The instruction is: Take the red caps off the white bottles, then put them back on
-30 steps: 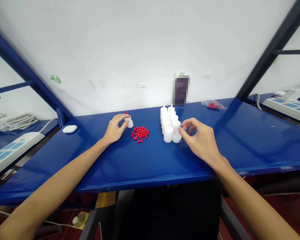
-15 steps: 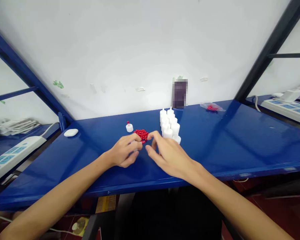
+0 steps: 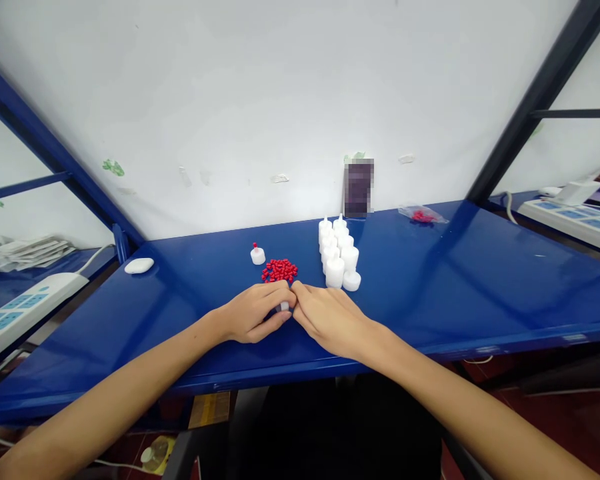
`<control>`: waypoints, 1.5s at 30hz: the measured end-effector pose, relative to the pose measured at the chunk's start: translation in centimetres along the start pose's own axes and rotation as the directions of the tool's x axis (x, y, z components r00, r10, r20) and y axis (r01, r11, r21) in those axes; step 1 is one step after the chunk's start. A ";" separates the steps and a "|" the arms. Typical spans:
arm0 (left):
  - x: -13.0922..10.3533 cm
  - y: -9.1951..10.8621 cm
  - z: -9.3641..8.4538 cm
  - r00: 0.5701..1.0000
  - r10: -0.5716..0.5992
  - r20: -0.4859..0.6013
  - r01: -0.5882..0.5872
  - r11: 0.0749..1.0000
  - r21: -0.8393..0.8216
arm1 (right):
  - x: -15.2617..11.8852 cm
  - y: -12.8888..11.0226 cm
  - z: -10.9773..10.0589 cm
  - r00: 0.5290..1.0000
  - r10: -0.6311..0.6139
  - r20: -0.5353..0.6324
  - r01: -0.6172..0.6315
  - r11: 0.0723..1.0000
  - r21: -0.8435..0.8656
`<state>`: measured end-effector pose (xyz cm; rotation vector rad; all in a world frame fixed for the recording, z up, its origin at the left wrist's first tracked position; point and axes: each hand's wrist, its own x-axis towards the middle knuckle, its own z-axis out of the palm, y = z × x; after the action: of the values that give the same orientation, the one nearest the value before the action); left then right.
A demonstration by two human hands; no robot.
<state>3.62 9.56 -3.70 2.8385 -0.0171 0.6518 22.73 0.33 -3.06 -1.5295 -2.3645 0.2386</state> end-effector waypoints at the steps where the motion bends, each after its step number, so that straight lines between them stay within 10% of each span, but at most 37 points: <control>1: 0.0 0.0 0.0 1.000 -0.014 0.000 0.014 0.998 -0.053 | 0.1 -0.1 0.0 1.000 0.017 0.005 -0.016 1.000 -0.023; 10: 0.0 -0.2 -0.4 0.970 -0.235 -0.065 0.201 0.922 -0.331 | 2.4 -1.1 0.2 0.997 0.071 0.020 -0.073 0.993 0.088; 18: -0.8 -1.3 -1.8 0.920 -0.117 -0.374 0.107 0.993 -0.049 | 3.4 0.3 1.4 0.993 0.118 -0.012 -0.119 0.992 -0.034; 24: -1.9 -3.8 -1.9 0.871 -0.226 -0.437 0.261 0.965 0.020 | 4.6 0.9 2.5 0.995 0.090 -0.043 -0.095 0.986 -0.140; 37: -1.8 -4.0 -0.6 0.930 -0.263 -0.259 0.272 0.962 0.002 | 3.5 0.6 0.5 0.980 0.066 -0.189 0.006 0.933 0.359; 45: -0.8 -2.2 -0.2 0.947 -0.015 -0.321 0.033 0.998 0.051 | 2.3 -0.8 0.9 0.930 0.266 -0.253 0.033 0.625 0.780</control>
<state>2.94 11.70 -4.38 2.7432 0.0916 1.1162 20.84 2.08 -3.29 -1.1438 -1.5243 0.8302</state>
